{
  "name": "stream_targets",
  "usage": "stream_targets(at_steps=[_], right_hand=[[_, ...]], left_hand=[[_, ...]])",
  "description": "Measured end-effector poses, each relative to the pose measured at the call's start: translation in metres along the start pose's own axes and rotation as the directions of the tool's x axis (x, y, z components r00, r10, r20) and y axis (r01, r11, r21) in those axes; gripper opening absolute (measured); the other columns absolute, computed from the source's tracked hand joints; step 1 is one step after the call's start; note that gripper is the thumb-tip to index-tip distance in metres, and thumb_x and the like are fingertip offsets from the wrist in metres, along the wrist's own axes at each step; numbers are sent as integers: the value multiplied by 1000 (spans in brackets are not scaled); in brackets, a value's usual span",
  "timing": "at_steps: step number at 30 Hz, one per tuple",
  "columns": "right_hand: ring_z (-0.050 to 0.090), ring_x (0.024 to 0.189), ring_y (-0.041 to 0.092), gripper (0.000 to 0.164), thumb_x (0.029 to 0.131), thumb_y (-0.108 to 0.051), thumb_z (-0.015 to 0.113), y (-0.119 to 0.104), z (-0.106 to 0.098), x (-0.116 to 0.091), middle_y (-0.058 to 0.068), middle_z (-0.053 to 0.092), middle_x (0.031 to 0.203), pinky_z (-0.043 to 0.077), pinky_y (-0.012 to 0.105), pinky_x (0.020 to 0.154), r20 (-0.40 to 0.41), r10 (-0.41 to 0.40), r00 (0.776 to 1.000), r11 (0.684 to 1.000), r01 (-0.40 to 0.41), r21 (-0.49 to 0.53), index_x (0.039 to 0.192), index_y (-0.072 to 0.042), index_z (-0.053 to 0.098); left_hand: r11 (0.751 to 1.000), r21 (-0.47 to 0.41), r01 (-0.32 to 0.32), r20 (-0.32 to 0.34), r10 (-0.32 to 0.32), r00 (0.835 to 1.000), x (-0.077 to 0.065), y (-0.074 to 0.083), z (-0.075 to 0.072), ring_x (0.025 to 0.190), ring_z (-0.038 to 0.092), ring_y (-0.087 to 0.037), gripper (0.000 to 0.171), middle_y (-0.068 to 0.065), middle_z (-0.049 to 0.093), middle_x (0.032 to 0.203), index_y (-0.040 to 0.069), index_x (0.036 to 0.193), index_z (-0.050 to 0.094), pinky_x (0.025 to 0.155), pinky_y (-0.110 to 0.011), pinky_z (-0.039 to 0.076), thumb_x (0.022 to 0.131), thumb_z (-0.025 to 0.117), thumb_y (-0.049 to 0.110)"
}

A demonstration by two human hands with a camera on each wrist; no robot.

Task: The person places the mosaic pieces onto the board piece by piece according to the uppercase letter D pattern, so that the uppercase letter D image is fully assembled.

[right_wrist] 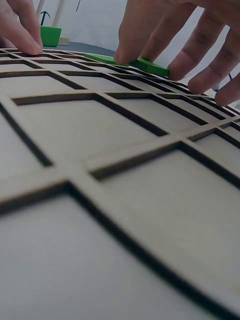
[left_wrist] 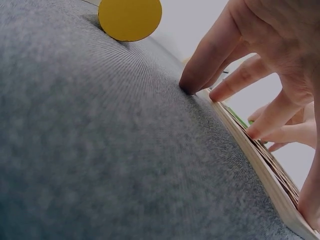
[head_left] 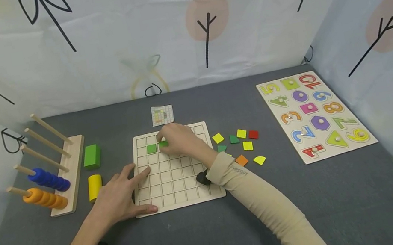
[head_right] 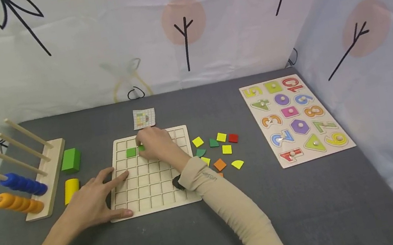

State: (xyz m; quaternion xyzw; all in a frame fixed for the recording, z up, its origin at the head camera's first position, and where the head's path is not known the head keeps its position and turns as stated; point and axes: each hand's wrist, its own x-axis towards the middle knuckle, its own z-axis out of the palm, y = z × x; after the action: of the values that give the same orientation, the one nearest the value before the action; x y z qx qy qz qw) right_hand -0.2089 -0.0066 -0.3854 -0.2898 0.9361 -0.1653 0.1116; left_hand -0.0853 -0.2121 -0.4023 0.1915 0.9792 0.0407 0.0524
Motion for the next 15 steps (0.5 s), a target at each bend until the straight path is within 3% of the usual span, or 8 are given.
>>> stream_targets(at_steps=[15], right_hand=[[69, 118, 20, 29, 96, -24, 71, -7, 1, 4, -1, 70, 134, 60, 36, 83, 12, 24, 1000, 1000, -24, -21, 123, -18, 75]], left_hand=[[1000, 6, 10, -4, -10, 1000, 0, 1, 0, 105, 65, -48, 104, -27, 52, 144, 21, 147, 58, 60, -52, 56, 60, 87, 70]])
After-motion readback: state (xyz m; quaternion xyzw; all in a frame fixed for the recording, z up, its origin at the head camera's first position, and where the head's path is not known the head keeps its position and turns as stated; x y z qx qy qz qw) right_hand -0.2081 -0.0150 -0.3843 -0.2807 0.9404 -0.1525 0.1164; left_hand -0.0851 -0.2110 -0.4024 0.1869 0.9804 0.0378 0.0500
